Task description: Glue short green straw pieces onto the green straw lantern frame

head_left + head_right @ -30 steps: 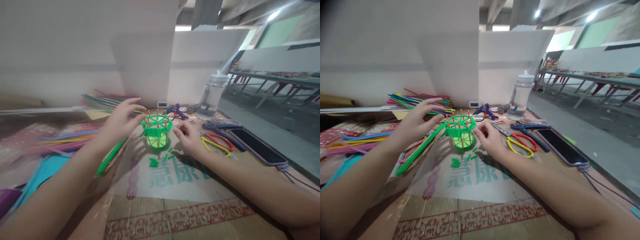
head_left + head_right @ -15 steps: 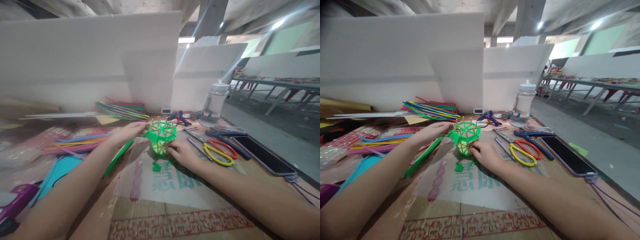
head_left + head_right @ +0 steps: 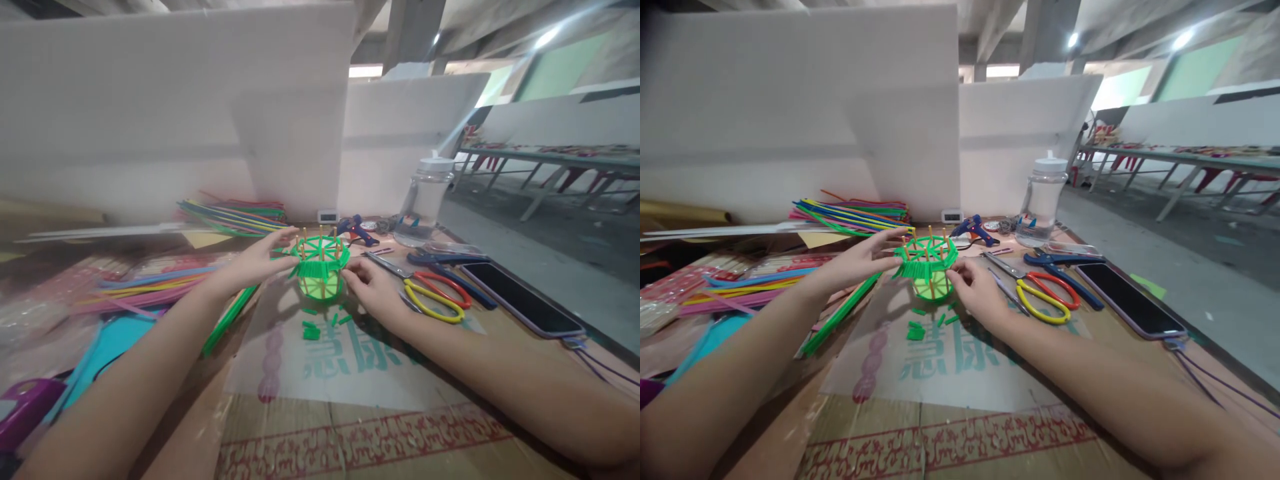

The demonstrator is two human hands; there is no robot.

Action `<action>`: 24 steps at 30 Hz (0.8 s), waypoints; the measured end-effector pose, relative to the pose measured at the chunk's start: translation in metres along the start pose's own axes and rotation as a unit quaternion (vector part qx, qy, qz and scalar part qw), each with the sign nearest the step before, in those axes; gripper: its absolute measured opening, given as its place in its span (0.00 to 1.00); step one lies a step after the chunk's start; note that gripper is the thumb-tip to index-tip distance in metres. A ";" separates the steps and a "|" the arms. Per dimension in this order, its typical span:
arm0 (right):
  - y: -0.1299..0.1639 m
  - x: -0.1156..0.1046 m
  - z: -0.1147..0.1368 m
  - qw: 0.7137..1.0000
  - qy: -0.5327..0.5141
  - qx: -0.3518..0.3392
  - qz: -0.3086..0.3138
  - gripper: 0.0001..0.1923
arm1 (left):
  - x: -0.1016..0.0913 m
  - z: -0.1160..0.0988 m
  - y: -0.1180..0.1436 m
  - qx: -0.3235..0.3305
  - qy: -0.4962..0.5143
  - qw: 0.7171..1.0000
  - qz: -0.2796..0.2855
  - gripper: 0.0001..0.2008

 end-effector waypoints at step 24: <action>0.024 0.021 0.034 0.894 -0.383 0.229 -0.027 0.20 | 0.029 -0.024 0.013 0.037 -0.046 0.998 -0.008 0.50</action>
Point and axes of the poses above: each hand's wrist, its own y-axis away from the middle knuckle, its own x-axis out of the palm, z = x × y, the point moved 1 cm from there along -y, towards the middle knuckle, and after that the axes turned 1 degree about -z, right-handed, at the moved point
